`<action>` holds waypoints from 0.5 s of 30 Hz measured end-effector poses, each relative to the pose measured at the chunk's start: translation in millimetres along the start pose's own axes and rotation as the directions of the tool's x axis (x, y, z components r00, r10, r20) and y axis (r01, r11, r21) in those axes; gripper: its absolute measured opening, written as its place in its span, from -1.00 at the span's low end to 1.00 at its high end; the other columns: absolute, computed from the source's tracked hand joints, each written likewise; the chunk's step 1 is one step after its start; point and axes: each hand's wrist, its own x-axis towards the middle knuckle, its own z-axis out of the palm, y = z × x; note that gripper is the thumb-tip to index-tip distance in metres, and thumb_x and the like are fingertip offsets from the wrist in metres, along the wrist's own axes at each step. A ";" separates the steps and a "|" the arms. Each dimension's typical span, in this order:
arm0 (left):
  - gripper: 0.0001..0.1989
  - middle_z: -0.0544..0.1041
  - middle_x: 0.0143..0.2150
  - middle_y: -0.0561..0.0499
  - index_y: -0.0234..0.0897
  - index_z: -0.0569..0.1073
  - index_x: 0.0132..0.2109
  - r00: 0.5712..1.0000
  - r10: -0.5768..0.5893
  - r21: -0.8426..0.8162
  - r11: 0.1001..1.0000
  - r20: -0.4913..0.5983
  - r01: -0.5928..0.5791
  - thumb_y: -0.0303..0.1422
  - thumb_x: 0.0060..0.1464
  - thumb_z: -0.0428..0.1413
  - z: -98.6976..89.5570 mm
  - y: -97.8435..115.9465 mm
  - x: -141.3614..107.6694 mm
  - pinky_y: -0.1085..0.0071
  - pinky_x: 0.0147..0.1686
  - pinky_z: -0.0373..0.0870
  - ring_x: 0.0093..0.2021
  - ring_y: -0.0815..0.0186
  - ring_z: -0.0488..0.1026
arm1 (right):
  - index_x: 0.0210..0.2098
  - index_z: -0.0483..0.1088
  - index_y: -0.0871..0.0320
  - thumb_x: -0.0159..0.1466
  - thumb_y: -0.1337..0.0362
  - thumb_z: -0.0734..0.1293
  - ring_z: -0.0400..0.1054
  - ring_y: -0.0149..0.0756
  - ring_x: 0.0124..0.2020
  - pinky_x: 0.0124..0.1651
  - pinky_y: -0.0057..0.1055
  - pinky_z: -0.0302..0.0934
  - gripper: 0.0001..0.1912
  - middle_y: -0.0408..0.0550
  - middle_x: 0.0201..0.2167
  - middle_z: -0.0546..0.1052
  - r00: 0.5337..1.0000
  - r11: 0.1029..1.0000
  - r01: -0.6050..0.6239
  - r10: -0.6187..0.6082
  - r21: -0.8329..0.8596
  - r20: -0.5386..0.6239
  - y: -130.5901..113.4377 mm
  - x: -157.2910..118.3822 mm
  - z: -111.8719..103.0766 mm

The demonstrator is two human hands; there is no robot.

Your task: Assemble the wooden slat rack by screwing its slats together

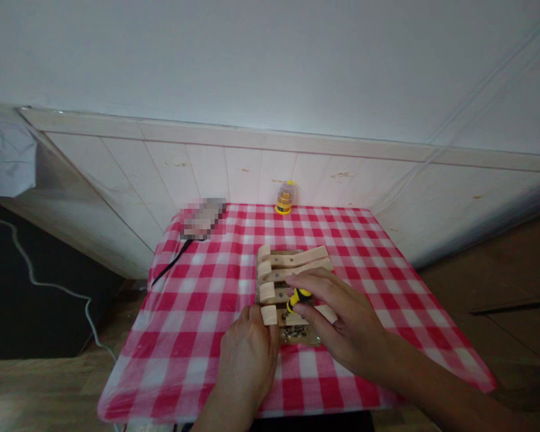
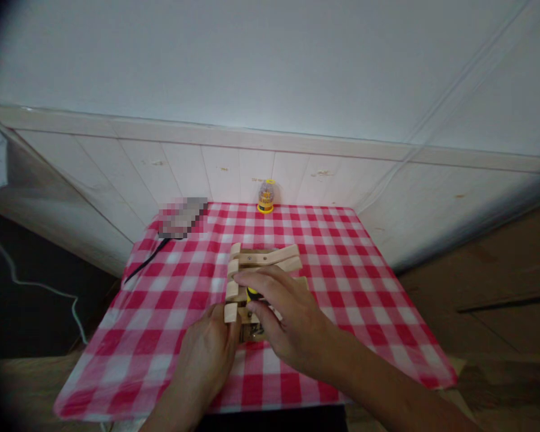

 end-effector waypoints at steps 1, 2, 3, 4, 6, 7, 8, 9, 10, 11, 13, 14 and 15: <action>-0.75 0.67 -0.08 -0.20 -0.37 0.53 0.01 1.000 0.004 0.008 1.000 0.000 -0.004 -0.41 0.45 -0.03 0.0 0.0 0.5 0.27 -0.20 0.50 -0.12 0.05 0.68 | 0.23 0.35 0.02 0.42 0.50 0.30 0.53 -0.21 0.15 0.20 -0.23 0.47 -0.56 0.00 0.07 0.62 1.000 1.000 0.019 -0.019 0.007 -0.010 0.2 2.1 0.5; -0.75 0.67 -0.08 -0.20 -0.37 0.54 0.01 1.000 0.009 0.013 1.000 0.001 -0.009 -0.40 0.45 -0.03 0.0 0.0 0.8 0.27 -0.21 0.50 -0.12 0.05 0.68 | 0.19 0.37 0.02 0.42 0.50 0.32 0.53 -0.22 0.14 0.20 -0.25 0.47 -0.59 -0.01 0.04 0.63 0.999 0.999 0.030 -0.030 0.011 -0.014 0.3 4.0 0.8; -0.75 0.67 -0.08 -0.21 -0.37 0.54 0.02 1.000 0.013 0.013 1.000 0.004 -0.013 -0.41 0.45 -0.03 0.0 0.0 1.0 0.27 -0.20 0.50 -0.12 0.05 0.68 | 0.17 0.38 0.01 0.42 0.49 0.33 0.53 -0.23 0.13 0.19 -0.26 0.48 -0.61 -0.02 0.00 0.63 0.999 0.999 0.035 -0.034 0.011 -0.015 0.1 5.6 0.9; -0.75 0.67 -0.08 -0.21 -0.37 0.54 0.02 1.000 0.015 0.009 1.000 0.006 -0.015 -0.41 0.45 -0.03 -0.1 0.1 1.0 0.27 -0.19 0.51 -0.11 0.06 0.68 | 0.16 0.39 0.01 0.42 0.48 0.34 0.53 -0.23 0.13 0.19 -0.27 0.48 -0.62 -0.03 -0.01 0.63 0.999 0.999 0.035 -0.035 0.006 -0.015 -0.3 6.8 0.7; -0.75 0.67 -0.07 -0.22 -0.38 0.54 0.02 1.000 0.012 0.000 1.000 0.010 -0.012 -0.42 0.44 -0.02 -0.4 0.1 0.7 0.26 -0.18 0.51 -0.10 0.05 0.68 | 0.16 0.38 0.02 0.42 0.46 0.36 0.53 -0.22 0.14 0.20 -0.25 0.48 -0.63 -0.02 -0.01 0.62 1.000 1.000 0.026 -0.026 -0.015 -0.016 -1.9 7.2 -0.7; -0.76 0.67 -0.07 -0.23 -0.38 0.54 0.01 1.000 0.007 -0.001 1.000 0.012 -0.007 -0.42 0.44 -0.02 -0.5 0.1 0.4 0.25 -0.17 0.52 -0.10 0.05 0.68 | 0.18 0.37 0.03 0.41 0.45 0.35 0.52 -0.21 0.15 0.21 -0.24 0.48 -0.61 0.00 0.02 0.62 1.000 1.000 0.014 -0.014 -0.028 -0.011 -3.0 6.5 -1.8; -0.76 0.67 -0.07 -0.23 -0.39 0.54 0.01 1.000 0.006 -0.002 1.000 0.012 -0.006 -0.43 0.44 -0.01 -0.6 0.1 0.2 0.24 -0.17 0.52 -0.11 0.04 0.68 | 0.21 0.36 0.04 0.41 0.44 0.34 0.51 -0.20 0.17 0.22 -0.22 0.47 -0.60 0.02 0.05 0.61 1.000 0.999 -0.003 0.003 -0.043 -0.002 -4.4 5.3 -3.1; -0.76 0.67 -0.07 -0.23 -0.39 0.54 0.01 1.000 0.005 -0.002 1.000 0.012 -0.005 -0.43 0.44 -0.01 -0.6 0.0 0.1 0.24 -0.17 0.52 -0.11 0.04 0.68 | 0.23 0.34 0.06 0.41 0.45 0.32 0.50 -0.19 0.19 0.23 -0.20 0.46 -0.57 0.04 0.09 0.60 1.000 0.998 -0.015 0.015 -0.059 0.010 -5.8 3.7 -4.5; -0.76 0.67 -0.07 -0.23 -0.39 0.54 0.01 1.000 0.006 -0.004 1.000 0.013 -0.006 -0.43 0.44 -0.02 -0.5 0.0 0.1 0.23 -0.17 0.52 -0.10 0.03 0.68 | 0.26 0.33 0.07 0.41 0.46 0.29 0.49 -0.18 0.21 0.25 -0.18 0.45 -0.55 0.07 0.12 0.59 1.000 0.997 -0.022 0.024 -0.076 0.020 -7.2 2.0 -5.8; -0.76 0.67 -0.07 -0.23 -0.39 0.54 0.01 1.000 0.008 -0.007 1.000 0.014 -0.008 -0.43 0.44 -0.02 -0.3 -0.1 0.2 0.22 -0.16 0.52 -0.10 0.03 0.68 | 0.28 0.31 0.09 0.41 0.47 0.26 0.48 -0.18 0.22 0.26 -0.17 0.45 -0.53 0.08 0.14 0.58 0.999 0.995 -0.024 0.026 -0.093 0.028 -8.4 0.3 -6.9; -0.75 0.67 -0.07 -0.23 -0.39 0.53 0.02 1.000 0.016 -0.015 1.000 0.015 -0.015 -0.43 0.45 -0.03 0.2 0.0 0.6 0.22 -0.16 0.52 -0.09 0.03 0.68 | 0.29 0.30 0.10 0.41 0.49 0.22 0.50 -0.18 0.20 0.24 -0.16 0.46 -0.51 0.09 0.14 0.59 0.999 0.992 -0.022 0.027 -0.122 0.036 -9.8 -1.7 -8.1; -0.75 0.67 -0.06 -0.23 -0.39 0.53 0.03 1.000 0.016 -0.015 1.000 0.014 -0.016 -0.43 0.45 -0.03 0.4 0.1 0.8 0.23 -0.16 0.53 -0.09 0.03 0.68 | 0.28 0.30 0.10 0.41 0.49 0.22 0.53 -0.19 0.16 0.20 -0.18 0.49 -0.52 0.08 0.12 0.61 0.999 0.991 -0.026 0.031 -0.132 0.038 -9.8 -1.9 -8.1; -0.75 0.67 -0.06 -0.23 -0.39 0.53 0.03 1.000 0.015 -0.013 1.000 0.014 -0.015 -0.42 0.45 -0.03 0.6 0.2 1.0 0.23 -0.17 0.53 -0.09 0.03 0.68 | 0.27 0.31 0.09 0.41 0.49 0.23 0.55 -0.19 0.12 0.16 -0.20 0.51 -0.53 0.06 0.09 0.62 0.999 0.990 -0.033 0.038 -0.135 0.037 -9.4 -1.5 -7.9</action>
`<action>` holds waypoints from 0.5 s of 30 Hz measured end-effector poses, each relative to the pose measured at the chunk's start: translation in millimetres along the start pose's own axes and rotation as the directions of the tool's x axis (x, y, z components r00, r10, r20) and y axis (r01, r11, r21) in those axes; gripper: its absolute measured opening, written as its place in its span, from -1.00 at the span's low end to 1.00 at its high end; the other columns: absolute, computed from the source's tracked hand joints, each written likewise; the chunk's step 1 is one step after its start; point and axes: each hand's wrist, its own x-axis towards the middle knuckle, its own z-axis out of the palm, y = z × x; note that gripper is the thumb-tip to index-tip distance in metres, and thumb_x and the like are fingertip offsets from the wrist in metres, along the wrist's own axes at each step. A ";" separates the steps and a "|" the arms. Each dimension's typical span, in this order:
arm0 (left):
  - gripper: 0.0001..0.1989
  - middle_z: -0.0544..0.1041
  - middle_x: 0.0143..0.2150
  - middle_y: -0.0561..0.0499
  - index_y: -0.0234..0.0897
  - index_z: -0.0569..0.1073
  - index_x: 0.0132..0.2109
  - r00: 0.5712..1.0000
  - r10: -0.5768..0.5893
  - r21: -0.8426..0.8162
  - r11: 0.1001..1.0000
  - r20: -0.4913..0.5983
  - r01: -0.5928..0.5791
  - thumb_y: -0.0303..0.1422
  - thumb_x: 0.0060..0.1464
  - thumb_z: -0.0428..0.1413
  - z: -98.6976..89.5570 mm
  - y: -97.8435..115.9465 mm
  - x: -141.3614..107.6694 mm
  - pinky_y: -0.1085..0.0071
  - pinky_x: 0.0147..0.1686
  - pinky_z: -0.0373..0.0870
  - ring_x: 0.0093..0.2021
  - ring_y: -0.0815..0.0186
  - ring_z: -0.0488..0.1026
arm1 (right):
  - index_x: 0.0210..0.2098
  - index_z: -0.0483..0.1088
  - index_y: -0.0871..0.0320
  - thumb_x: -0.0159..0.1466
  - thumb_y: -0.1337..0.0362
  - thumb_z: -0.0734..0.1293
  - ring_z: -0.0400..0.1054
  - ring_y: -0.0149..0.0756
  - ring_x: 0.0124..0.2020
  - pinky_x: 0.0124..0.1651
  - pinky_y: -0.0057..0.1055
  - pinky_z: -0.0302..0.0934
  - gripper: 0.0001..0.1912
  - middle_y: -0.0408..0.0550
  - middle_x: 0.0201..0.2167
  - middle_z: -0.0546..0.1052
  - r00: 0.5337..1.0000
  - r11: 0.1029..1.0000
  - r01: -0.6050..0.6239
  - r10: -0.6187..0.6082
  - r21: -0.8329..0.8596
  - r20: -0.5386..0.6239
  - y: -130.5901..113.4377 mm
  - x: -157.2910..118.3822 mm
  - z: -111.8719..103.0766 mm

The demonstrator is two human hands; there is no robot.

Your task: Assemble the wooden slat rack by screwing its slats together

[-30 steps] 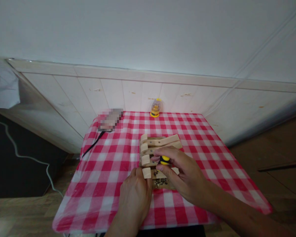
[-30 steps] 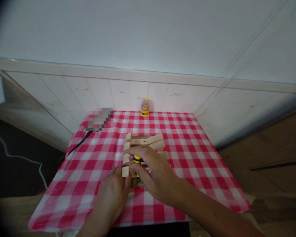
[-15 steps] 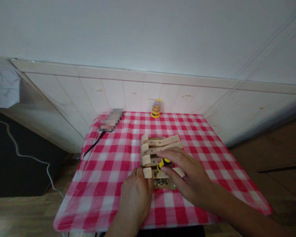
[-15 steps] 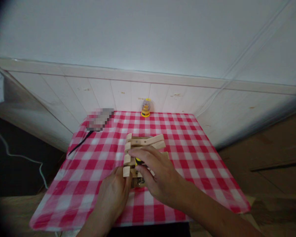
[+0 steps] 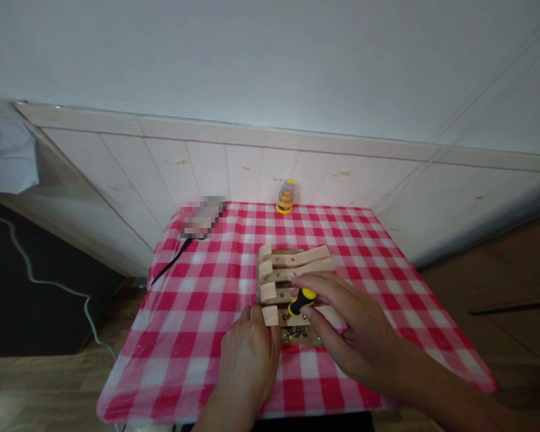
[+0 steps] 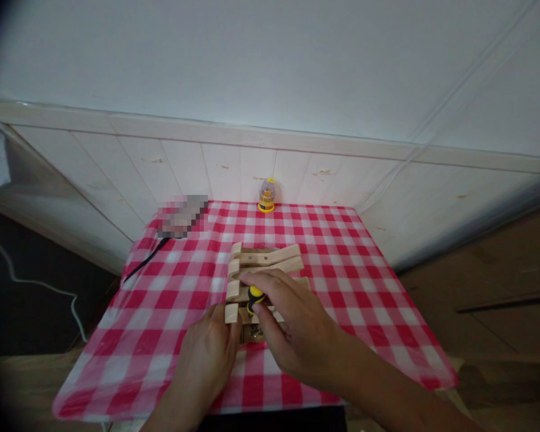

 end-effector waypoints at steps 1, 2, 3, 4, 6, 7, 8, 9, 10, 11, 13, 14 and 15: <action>-0.75 0.67 -0.06 -0.23 -0.39 0.53 0.03 1.000 -0.003 0.004 1.000 0.000 0.003 -0.42 0.45 -0.03 0.1 0.2 0.1 0.23 -0.17 0.52 -0.10 0.04 0.68 | 0.26 0.31 0.09 0.40 0.48 0.25 0.57 -0.19 0.09 0.13 -0.22 0.53 -0.54 0.05 0.07 0.63 1.000 1.000 -0.005 0.005 0.002 -0.004 0.6 1.0 0.5; -0.75 0.67 -0.06 -0.23 -0.39 0.53 0.04 1.000 -0.006 0.009 1.000 0.001 0.006 -0.42 0.45 -0.02 0.2 0.4 0.0 0.24 -0.18 0.52 -0.10 0.04 0.68 | 0.25 0.32 0.08 0.40 0.48 0.27 0.57 -0.19 0.08 0.11 -0.24 0.53 -0.55 0.05 0.06 0.64 1.000 1.000 0.000 0.001 0.011 -0.011 1.2 2.4 1.0; -0.75 0.67 -0.05 -0.23 -0.39 0.53 0.04 1.000 -0.011 0.013 1.000 0.004 0.011 -0.42 0.44 -0.02 0.1 0.5 -0.2 0.24 -0.18 0.52 -0.10 0.04 0.68 | 0.23 0.33 0.08 0.40 0.48 0.29 0.57 -0.20 0.08 0.11 -0.26 0.54 -0.56 0.04 0.05 0.64 1.000 1.000 0.014 -0.013 0.023 -0.020 1.9 3.9 1.4; -0.75 0.67 -0.05 -0.23 -0.39 0.53 0.04 1.000 -0.015 0.018 1.000 0.006 0.015 -0.42 0.45 -0.02 0.0 0.6 -0.4 0.23 -0.18 0.52 -0.10 0.04 0.68 | 0.21 0.35 0.07 0.41 0.48 0.30 0.57 -0.22 0.08 0.12 -0.28 0.53 -0.58 0.03 0.03 0.64 0.999 0.999 0.034 -0.033 0.035 -0.027 2.4 5.4 1.6; -0.75 0.67 -0.04 -0.23 -0.38 0.54 0.04 1.000 -0.013 0.031 0.999 0.009 0.013 -0.42 0.45 -0.03 -0.3 0.3 -0.9 0.23 -0.18 0.52 -0.11 0.04 0.68 | 0.18 0.38 0.06 0.42 0.47 0.31 0.56 -0.26 0.08 0.15 -0.33 0.51 -0.63 0.00 0.00 0.64 0.997 0.997 0.069 -0.067 0.047 -0.028 2.3 7.3 0.7; -0.75 0.67 -0.03 -0.22 -0.37 0.54 0.04 1.000 -0.009 0.038 0.999 0.008 0.009 -0.42 0.45 -0.02 -0.3 0.1 -1.2 0.24 -0.18 0.52 -0.11 0.04 0.68 | 0.16 0.39 0.06 0.43 0.47 0.32 0.56 -0.27 0.08 0.16 -0.35 0.51 -0.64 -0.01 -0.01 0.64 0.997 0.996 0.074 -0.073 0.044 -0.023 1.7 7.6 -0.3; -0.75 0.67 -0.03 -0.22 -0.36 0.54 0.03 1.000 -0.003 0.043 0.999 0.007 0.003 -0.42 0.45 -0.02 -0.3 -0.2 -1.4 0.24 -0.18 0.52 -0.11 0.05 0.68 | 0.17 0.39 0.08 0.43 0.46 0.32 0.55 -0.27 0.10 0.18 -0.36 0.50 -0.65 0.00 0.01 0.63 0.997 0.997 0.072 -0.071 0.035 -0.019 0.8 7.4 -1.5; -0.75 0.67 -0.04 -0.21 -0.35 0.54 0.03 1.000 0.002 0.044 0.999 0.004 -0.002 -0.41 0.45 -0.02 -0.1 -0.6 -1.5 0.25 -0.18 0.52 -0.11 0.06 0.68 | 0.18 0.39 0.10 0.43 0.46 0.31 0.54 -0.26 0.13 0.21 -0.34 0.48 -0.64 0.03 0.04 0.62 0.998 0.998 0.067 -0.067 0.019 -0.015 -0.4 6.8 -2.7; -0.76 0.67 -0.04 -0.20 -0.35 0.54 0.03 1.000 0.004 0.041 0.999 0.000 -0.004 -0.41 0.45 -0.02 0.2 -0.8 -1.5 0.26 -0.18 0.52 -0.11 0.06 0.68 | 0.20 0.38 0.13 0.42 0.46 0.30 0.52 -0.24 0.18 0.25 -0.31 0.46 -0.62 0.07 0.08 0.61 0.998 0.998 0.064 -0.064 0.003 -0.013 -1.6 6.0 -3.9; -0.75 0.67 -0.05 -0.20 -0.35 0.54 0.03 1.000 0.000 0.037 0.999 -0.006 0.000 -0.41 0.45 -0.02 0.6 -1.1 -1.4 0.27 -0.19 0.51 -0.12 0.07 0.68 | 0.22 0.38 0.15 0.41 0.48 0.28 0.50 -0.23 0.21 0.28 -0.29 0.45 -0.60 0.09 0.11 0.60 0.998 0.998 0.063 -0.063 -0.011 -0.016 -2.8 5.1 -4.8; -0.75 0.67 -0.06 -0.20 -0.36 0.54 0.03 1.000 -0.011 0.028 1.000 -0.015 0.011 -0.41 0.44 -0.02 1.6 -1.3 -0.8 0.27 -0.20 0.51 -0.12 0.06 0.68 | 0.22 0.38 0.17 0.39 0.51 0.25 0.51 -0.23 0.22 0.30 -0.29 0.43 -0.57 0.10 0.12 0.61 0.998 0.998 0.055 -0.056 -0.029 -0.031 -4.5 3.7 -5.6; -0.76 0.67 -0.06 -0.21 -0.36 0.53 0.03 1.000 -0.013 0.025 1.000 -0.016 0.014 -0.42 0.44 -0.02 2.2 -1.4 -0.4 0.26 -0.20 0.50 -0.12 0.06 0.68 | 0.21 0.38 0.17 0.38 0.52 0.25 0.53 -0.25 0.20 0.28 -0.31 0.44 -0.56 0.09 0.10 0.63 0.998 0.998 0.050 -0.051 -0.031 -0.041 -5.1 3.4 -5.6; -0.76 0.67 -0.06 -0.21 -0.37 0.53 0.03 1.000 -0.014 0.024 1.000 -0.015 0.014 -0.42 0.44 -0.02 2.8 -1.4 0.0 0.26 -0.20 0.50 -0.12 0.06 0.68 | 0.20 0.39 0.17 0.37 0.53 0.26 0.55 -0.26 0.17 0.27 -0.34 0.45 -0.57 0.08 0.08 0.64 0.998 0.999 0.043 -0.045 -0.030 -0.051 -5.5 3.4 -5.3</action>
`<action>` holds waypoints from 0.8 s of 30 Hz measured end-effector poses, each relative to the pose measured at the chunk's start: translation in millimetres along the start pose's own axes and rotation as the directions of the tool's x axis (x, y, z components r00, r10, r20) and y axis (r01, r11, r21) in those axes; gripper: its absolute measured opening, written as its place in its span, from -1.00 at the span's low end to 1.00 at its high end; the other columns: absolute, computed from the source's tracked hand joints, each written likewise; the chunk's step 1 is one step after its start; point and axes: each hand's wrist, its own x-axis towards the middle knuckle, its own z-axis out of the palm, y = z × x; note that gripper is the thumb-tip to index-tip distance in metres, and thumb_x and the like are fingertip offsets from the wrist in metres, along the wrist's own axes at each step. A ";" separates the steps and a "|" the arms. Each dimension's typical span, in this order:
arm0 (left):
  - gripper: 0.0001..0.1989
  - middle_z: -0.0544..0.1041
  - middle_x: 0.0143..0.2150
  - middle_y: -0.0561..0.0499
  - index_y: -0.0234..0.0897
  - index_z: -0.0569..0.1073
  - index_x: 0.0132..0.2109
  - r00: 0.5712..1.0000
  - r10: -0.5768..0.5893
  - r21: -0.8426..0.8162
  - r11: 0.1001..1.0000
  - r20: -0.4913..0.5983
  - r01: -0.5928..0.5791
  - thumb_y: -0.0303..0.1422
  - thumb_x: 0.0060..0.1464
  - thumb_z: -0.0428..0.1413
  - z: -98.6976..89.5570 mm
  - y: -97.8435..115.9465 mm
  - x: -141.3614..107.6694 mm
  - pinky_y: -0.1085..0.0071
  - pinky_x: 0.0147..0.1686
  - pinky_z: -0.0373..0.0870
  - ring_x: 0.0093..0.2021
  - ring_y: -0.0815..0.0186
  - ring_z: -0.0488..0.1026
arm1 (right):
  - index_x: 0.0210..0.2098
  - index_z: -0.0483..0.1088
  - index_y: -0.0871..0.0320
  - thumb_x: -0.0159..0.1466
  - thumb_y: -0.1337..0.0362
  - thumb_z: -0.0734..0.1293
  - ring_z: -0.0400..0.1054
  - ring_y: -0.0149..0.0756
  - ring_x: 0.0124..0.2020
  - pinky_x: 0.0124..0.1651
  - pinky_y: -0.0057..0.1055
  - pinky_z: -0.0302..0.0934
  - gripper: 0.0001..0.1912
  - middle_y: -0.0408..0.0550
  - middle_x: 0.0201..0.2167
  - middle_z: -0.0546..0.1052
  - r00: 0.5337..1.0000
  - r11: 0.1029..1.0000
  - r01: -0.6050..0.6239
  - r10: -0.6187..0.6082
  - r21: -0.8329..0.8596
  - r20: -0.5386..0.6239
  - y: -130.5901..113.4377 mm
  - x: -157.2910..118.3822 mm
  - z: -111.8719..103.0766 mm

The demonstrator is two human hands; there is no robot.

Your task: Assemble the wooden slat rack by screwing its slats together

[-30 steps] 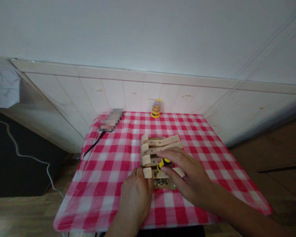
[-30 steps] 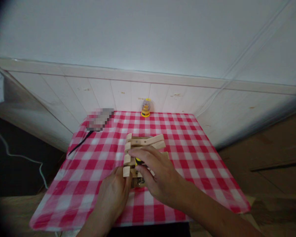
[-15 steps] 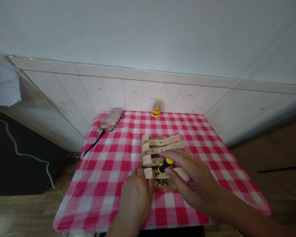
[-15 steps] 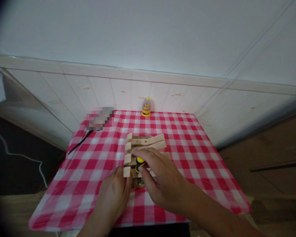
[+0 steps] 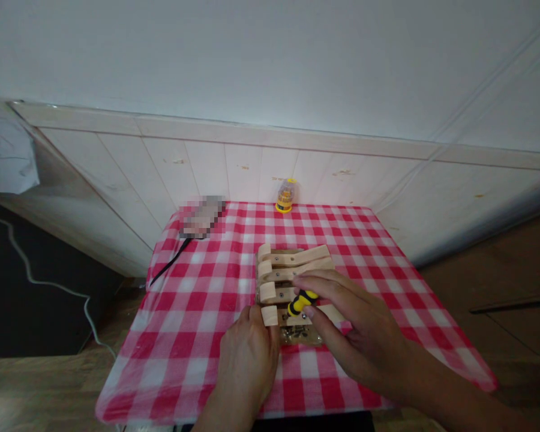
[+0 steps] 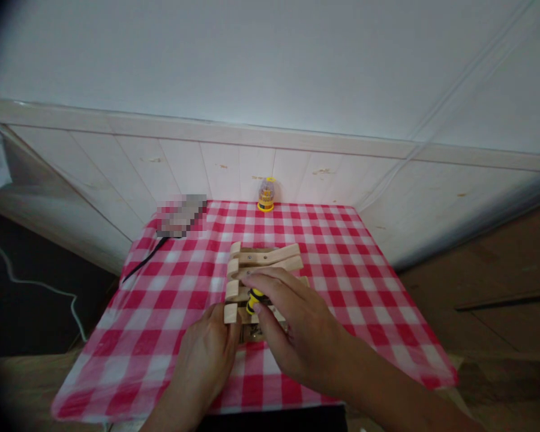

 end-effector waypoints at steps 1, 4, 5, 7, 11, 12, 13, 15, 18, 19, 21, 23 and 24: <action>-0.76 0.67 -0.06 -0.21 -0.37 0.53 0.03 1.000 0.003 0.000 1.000 0.002 -0.003 -0.42 0.44 -0.03 0.6 -0.1 0.3 0.27 -0.20 0.50 -0.12 0.06 0.68 | 0.18 0.40 0.17 0.36 0.53 0.27 0.57 -0.27 0.14 0.25 -0.36 0.46 -0.58 0.07 0.05 0.65 1.000 1.000 -0.002 0.002 0.001 -0.010 -0.2 0.3 0.4; -0.74 0.67 -0.06 -0.21 -0.36 0.53 0.02 1.000 0.012 0.010 1.000 -0.014 -0.012 -0.41 0.45 -0.04 1.9 -0.5 0.7 0.28 -0.21 0.49 -0.14 0.07 0.68 | 0.12 0.41 0.16 0.36 0.52 0.30 0.59 -0.27 0.07 0.21 -0.37 0.49 -0.64 0.05 -0.03 0.66 0.999 1.000 0.009 -0.009 0.005 -0.038 -0.1 2.3 2.0; -0.74 0.67 -0.07 -0.21 -0.36 0.53 0.02 1.000 0.017 0.016 1.000 -0.016 -0.016 -0.40 0.46 -0.05 1.9 -0.5 0.7 0.28 -0.22 0.48 -0.15 0.07 0.68 | 0.09 0.42 0.15 0.37 0.52 0.31 0.59 -0.27 0.04 0.19 -0.37 0.51 -0.67 0.04 -0.05 0.66 0.999 1.000 0.017 -0.017 0.005 -0.049 0.2 3.3 2.5; -0.73 0.67 -0.05 -0.21 -0.36 0.53 0.02 1.000 0.020 0.021 1.000 -0.002 -0.020 -0.38 0.46 -0.06 0.9 -0.2 0.4 0.27 -0.22 0.48 -0.14 0.06 0.68 | 0.05 0.44 0.12 0.39 0.50 0.34 0.60 -0.28 -0.01 0.12 -0.39 0.54 -0.72 0.01 -0.10 0.66 0.997 0.999 0.042 -0.041 0.006 -0.062 1.4 5.0 3.5; -0.73 0.67 -0.01 -0.24 -0.37 0.52 0.04 0.999 -0.003 0.014 1.000 0.033 0.003 -0.38 0.46 -0.06 -2.9 1.0 -0.1 0.25 -0.18 0.50 -0.10 0.05 0.67 | 0.02 0.45 0.10 0.45 0.41 0.37 0.60 -0.29 -0.12 -0.03 -0.42 0.58 -0.82 -0.03 -0.16 0.65 0.994 0.996 0.089 -0.090 -0.018 -0.058 3.9 6.3 4.3; -0.73 0.67 -0.01 -0.25 -0.38 0.52 0.04 0.999 -0.003 0.013 1.000 0.034 0.002 -0.39 0.46 -0.05 -3.7 1.2 -0.1 0.26 -0.18 0.50 -0.10 0.05 0.68 | 0.03 0.45 0.12 0.45 0.39 0.37 0.60 -0.27 -0.11 -0.04 -0.41 0.58 -0.82 -0.01 -0.15 0.65 0.995 0.996 0.086 -0.088 -0.036 -0.055 3.8 6.0 3.8; -0.74 0.67 -0.01 -0.25 -0.38 0.52 0.04 0.999 -0.001 0.012 1.000 0.033 0.001 -0.39 0.45 -0.04 -4.3 1.3 -0.2 0.26 -0.18 0.50 -0.10 0.05 0.68 | 0.06 0.44 0.14 0.46 0.37 0.36 0.59 -0.24 -0.07 -0.01 -0.37 0.59 -0.80 0.03 -0.11 0.64 0.996 0.996 0.075 -0.078 -0.055 -0.047 3.2 5.5 3.0; -0.76 0.68 -0.03 -0.23 -0.37 0.52 0.03 1.000 0.004 0.004 1.000 0.026 -0.004 -0.40 0.44 -0.02 -5.0 1.3 -0.6 0.28 -0.18 0.50 -0.10 0.06 0.68 | 0.15 0.41 0.20 0.45 0.40 0.33 0.56 -0.16 0.07 0.11 -0.27 0.56 -0.72 0.13 0.01 0.62 0.998 0.995 0.056 -0.058 -0.083 -0.021 0.7 4.0 0.8; -0.76 0.68 -0.06 -0.21 -0.37 0.53 0.02 1.000 0.014 -0.019 1.000 0.011 -0.014 -0.41 0.44 -0.03 -5.7 1.2 -1.8 0.29 -0.18 0.50 -0.11 0.08 0.68 | 0.22 0.35 0.22 0.40 0.52 0.25 0.52 -0.15 0.17 0.23 -0.21 0.49 -0.58 0.17 0.09 0.60 0.998 0.995 0.057 -0.054 -0.081 0.030 -4.0 1.6 -1.8; -0.76 0.68 -0.07 -0.21 -0.37 0.53 0.02 1.000 0.018 -0.021 1.000 0.008 -0.017 -0.41 0.44 -0.03 -5.9 1.3 -2.1 0.29 -0.18 0.51 -0.11 0.08 0.68 | 0.21 0.35 0.20 0.38 0.54 0.25 0.54 -0.17 0.14 0.21 -0.24 0.50 -0.57 0.14 0.06 0.62 0.998 0.996 0.056 -0.053 -0.076 0.039 -5.0 1.0 -2.0; -0.75 0.68 -0.06 -0.22 -0.37 0.53 0.03 1.000 0.016 -0.011 1.000 0.013 -0.016 -0.41 0.45 -0.03 -6.5 1.5 -2.3 0.28 -0.19 0.51 -0.11 0.07 0.68 | 0.16 0.35 0.16 0.37 0.53 0.27 0.58 -0.19 0.04 0.11 -0.27 0.54 -0.61 0.08 -0.02 0.65 0.999 0.997 0.045 -0.043 -0.061 0.032 -5.4 0.5 -1.0; -0.74 0.68 -0.05 -0.22 -0.37 0.53 0.04 1.000 0.014 0.009 1.000 0.024 -0.014 -0.40 0.45 -0.03 -6.9 1.9 -1.9 0.27 -0.20 0.51 -0.12 0.06 0.69 | 0.05 0.37 0.12 0.38 0.47 0.31 0.60 -0.21 -0.13 -0.08 -0.30 0.56 -0.72 0.01 -0.14 0.65 1.000 0.999 0.002 -0.002 -0.045 0.013 -3.7 1.1 0.8; -0.74 0.68 -0.05 -0.22 -0.38 0.53 0.05 0.999 0.014 0.015 1.000 0.030 -0.015 -0.39 0.45 -0.03 -7.0 2.0 -1.5 0.26 -0.20 0.52 -0.12 0.06 0.69 | -0.01 0.37 0.11 0.39 0.43 0.33 0.59 -0.23 -0.25 -0.20 -0.33 0.55 -0.79 -0.04 -0.22 0.64 1.000 0.999 -0.027 0.027 -0.036 0.011 -2.4 1.7 1.6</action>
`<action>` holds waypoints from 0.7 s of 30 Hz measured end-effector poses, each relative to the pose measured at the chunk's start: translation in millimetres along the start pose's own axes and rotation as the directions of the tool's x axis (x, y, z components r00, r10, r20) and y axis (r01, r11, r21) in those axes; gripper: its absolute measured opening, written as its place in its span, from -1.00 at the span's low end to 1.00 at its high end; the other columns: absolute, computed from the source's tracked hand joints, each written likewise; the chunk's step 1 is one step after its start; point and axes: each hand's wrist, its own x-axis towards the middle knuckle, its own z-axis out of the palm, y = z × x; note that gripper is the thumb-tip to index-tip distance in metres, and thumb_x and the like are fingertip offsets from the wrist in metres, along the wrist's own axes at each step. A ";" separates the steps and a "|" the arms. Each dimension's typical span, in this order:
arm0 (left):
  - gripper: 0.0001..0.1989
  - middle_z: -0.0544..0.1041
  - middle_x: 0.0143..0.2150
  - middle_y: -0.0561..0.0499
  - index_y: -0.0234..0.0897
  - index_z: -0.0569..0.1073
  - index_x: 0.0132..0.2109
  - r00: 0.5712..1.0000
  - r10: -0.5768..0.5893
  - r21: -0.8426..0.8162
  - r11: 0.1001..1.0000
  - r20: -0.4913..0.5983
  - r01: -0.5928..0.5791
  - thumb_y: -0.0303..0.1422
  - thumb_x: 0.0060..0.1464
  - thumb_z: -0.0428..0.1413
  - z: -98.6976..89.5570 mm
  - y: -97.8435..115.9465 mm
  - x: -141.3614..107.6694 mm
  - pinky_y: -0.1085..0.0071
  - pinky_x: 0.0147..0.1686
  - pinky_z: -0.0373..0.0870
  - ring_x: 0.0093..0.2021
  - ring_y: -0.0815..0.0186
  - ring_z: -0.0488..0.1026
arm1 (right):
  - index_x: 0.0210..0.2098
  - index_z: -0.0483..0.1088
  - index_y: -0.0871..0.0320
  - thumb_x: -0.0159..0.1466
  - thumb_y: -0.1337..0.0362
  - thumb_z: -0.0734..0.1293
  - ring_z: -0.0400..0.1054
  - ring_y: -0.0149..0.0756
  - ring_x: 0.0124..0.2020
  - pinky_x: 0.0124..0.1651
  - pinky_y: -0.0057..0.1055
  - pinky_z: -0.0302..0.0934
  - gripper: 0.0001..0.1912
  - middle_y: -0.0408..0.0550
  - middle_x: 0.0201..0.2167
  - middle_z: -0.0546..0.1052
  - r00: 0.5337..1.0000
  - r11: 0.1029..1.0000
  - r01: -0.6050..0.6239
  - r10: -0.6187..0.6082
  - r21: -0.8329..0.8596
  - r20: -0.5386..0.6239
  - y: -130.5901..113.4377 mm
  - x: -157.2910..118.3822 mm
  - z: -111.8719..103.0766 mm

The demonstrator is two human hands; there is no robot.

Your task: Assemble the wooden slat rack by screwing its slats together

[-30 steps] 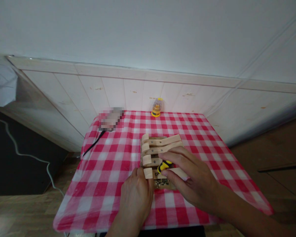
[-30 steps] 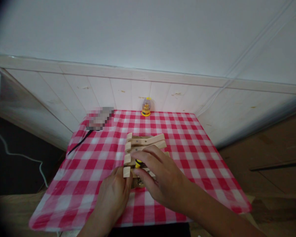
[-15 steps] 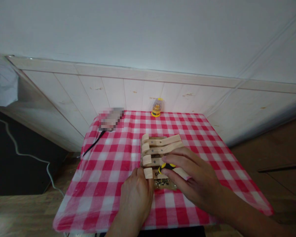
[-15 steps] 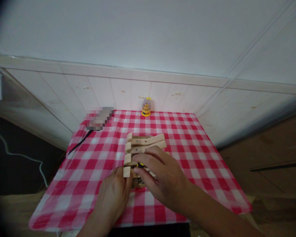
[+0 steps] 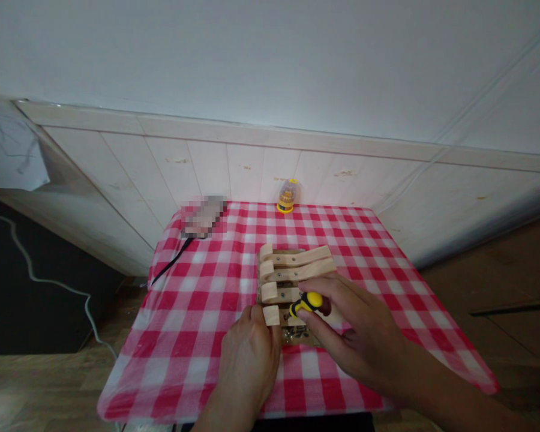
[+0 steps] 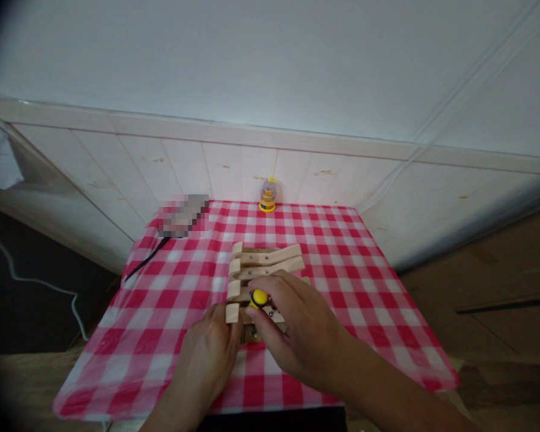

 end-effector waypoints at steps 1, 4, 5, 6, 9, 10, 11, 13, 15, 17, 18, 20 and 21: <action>-0.73 0.68 -0.05 -0.22 -0.38 0.53 0.05 1.000 0.001 0.003 1.000 0.002 -0.001 -0.39 0.45 -0.04 0.0 0.1 0.4 0.26 -0.20 0.52 -0.12 0.05 0.68 | -0.06 0.36 0.10 0.39 0.39 0.35 0.55 -0.26 -0.35 -0.31 -0.36 0.51 -0.85 -0.09 -0.30 0.61 1.000 1.000 -0.027 0.027 0.009 0.003 1.4 0.8 0.5; -0.72 0.67 -0.05 -0.23 -0.39 0.53 0.05 1.000 0.000 0.004 1.000 0.006 0.000 -0.40 0.46 -0.06 0.5 -0.1 1.3 0.24 -0.20 0.51 -0.12 0.04 0.68 | -0.15 0.35 0.09 0.38 0.31 0.42 0.53 -0.27 -0.38 -0.36 -0.38 0.46 -0.86 -0.11 -0.34 0.58 0.998 0.997 -0.059 0.059 0.043 0.005 3.7 3.3 -0.1; -0.71 0.67 -0.05 -0.24 -0.40 0.53 0.05 1.000 0.001 0.004 1.000 0.003 -0.001 -0.39 0.46 -0.06 0.8 -0.3 1.3 0.24 -0.20 0.51 -0.12 0.04 0.68 | -0.15 0.35 0.09 0.37 0.32 0.42 0.57 -0.23 -0.29 -0.28 -0.36 0.49 -0.85 -0.06 -0.27 0.60 0.999 0.997 -0.049 0.050 0.060 -0.006 3.5 3.9 -0.8; -0.71 0.67 -0.05 -0.24 -0.40 0.53 0.05 1.000 0.003 0.003 1.000 0.001 -0.003 -0.39 0.46 -0.07 1.1 -0.5 1.3 0.23 -0.20 0.51 -0.12 0.03 0.68 | -0.14 0.36 0.09 0.36 0.34 0.42 0.59 -0.20 -0.21 -0.22 -0.34 0.51 -0.85 -0.02 -0.21 0.62 0.999 0.996 -0.041 0.043 0.073 -0.019 2.8 4.4 -1.4; -0.70 0.67 -0.05 -0.24 -0.40 0.53 0.04 1.000 0.002 -0.001 1.000 -0.002 -0.002 -0.39 0.47 -0.07 1.7 -1.2 0.6 0.23 -0.18 0.51 -0.11 0.04 0.68 | -0.10 0.39 0.09 0.39 0.39 0.37 0.60 -0.24 -0.25 -0.25 -0.38 0.49 -0.87 -0.05 -0.23 0.65 0.999 0.996 -0.031 0.033 0.086 -0.023 0.2 4.9 -2.1; -0.71 0.67 -0.05 -0.24 -0.40 0.53 0.04 1.000 0.002 -0.002 1.000 0.000 -0.002 -0.39 0.47 -0.07 1.6 -1.3 0.2 0.24 -0.18 0.51 -0.12 0.04 0.68 | -0.07 0.41 0.08 0.41 0.39 0.35 0.60 -0.27 -0.29 -0.27 -0.40 0.48 -0.88 -0.07 -0.26 0.65 1.000 0.996 -0.018 0.019 0.085 -0.012 -0.2 5.1 -1.6; -0.71 0.67 -0.05 -0.24 -0.40 0.53 0.05 1.000 0.003 -0.003 1.000 0.001 -0.003 -0.39 0.47 -0.07 1.4 -1.3 -0.1 0.24 -0.19 0.51 -0.12 0.04 0.68 | -0.06 0.43 0.08 0.44 0.39 0.33 0.59 -0.29 -0.31 -0.27 -0.41 0.48 -0.88 -0.09 -0.28 0.66 1.000 0.996 0.003 -0.003 0.084 -0.004 -0.1 5.4 -0.8; -0.71 0.68 -0.04 -0.24 -0.40 0.53 0.05 1.000 0.008 -0.002 1.000 0.000 -0.008 -0.38 0.47 -0.06 0.8 -1.0 -0.6 0.26 -0.20 0.51 -0.13 0.05 0.68 | -0.06 0.45 0.08 0.49 0.33 0.33 0.60 -0.29 -0.29 -0.24 -0.41 0.48 -0.93 -0.08 -0.28 0.67 0.999 0.997 0.039 -0.040 0.073 0.012 1.7 6.4 1.4; -0.71 0.68 -0.02 -0.25 -0.39 0.53 0.07 1.000 0.009 0.006 1.000 -0.005 -0.009 -0.36 0.47 -0.05 0.2 -0.7 -0.6 0.27 -0.21 0.51 -0.13 0.06 0.68 | -0.11 0.45 0.09 0.50 0.22 0.36 0.58 -0.30 -0.34 -0.30 -0.42 0.47 -0.91 -0.09 -0.33 0.65 0.999 0.999 0.032 -0.032 0.035 0.012 4.4 7.7 3.3; -0.71 0.67 -0.01 -0.25 -0.37 0.54 0.07 1.000 0.014 0.026 1.000 -0.008 -0.014 -0.37 0.46 -0.04 0.1 -0.6 -0.2 0.29 -0.21 0.51 -0.12 0.07 0.68 | -0.13 0.45 0.11 0.51 0.16 0.35 0.57 -0.28 -0.36 -0.33 -0.41 0.48 -0.85 -0.08 -0.35 0.63 0.999 0.999 0.037 -0.037 0.006 0.019 5.8 8.9 3.7; -0.72 0.67 -0.02 -0.24 -0.36 0.54 0.07 1.000 0.021 0.036 0.999 -0.009 -0.020 -0.38 0.46 -0.04 0.4 -0.8 0.0 0.29 -0.21 0.51 -0.12 0.07 0.68 | -0.09 0.45 0.12 0.52 0.17 0.34 0.59 -0.24 -0.30 -0.28 -0.37 0.52 -0.85 -0.05 -0.30 0.64 0.998 0.999 0.052 -0.052 -0.002 0.028 5.4 9.1 3.2; -0.72 0.67 -0.04 -0.21 -0.34 0.54 0.06 0.999 0.037 0.040 0.999 -0.016 -0.036 -0.40 0.46 -0.05 1.7 -1.7 0.3 0.29 -0.22 0.51 -0.12 0.08 0.69 | 0.09 0.42 0.15 0.51 0.25 0.32 0.60 -0.13 -0.06 -0.05 -0.23 0.57 -0.80 0.08 -0.10 0.65 0.996 0.997 0.073 -0.073 -0.005 0.051 2.6 8.1 0.9; -0.72 0.67 -0.05 -0.20 -0.34 0.54 0.06 0.999 0.041 0.036 0.999 -0.021 -0.040 -0.40 0.46 -0.05 2.6 -2.2 0.3 0.29 -0.22 0.51 -0.13 0.09 0.69 | 0.19 0.38 0.17 0.49 0.31 0.31 0.57 -0.08 0.08 0.08 -0.16 0.55 -0.70 0.15 0.02 0.63 0.995 0.997 0.072 -0.071 -0.007 0.064 0.6 6.9 -0.5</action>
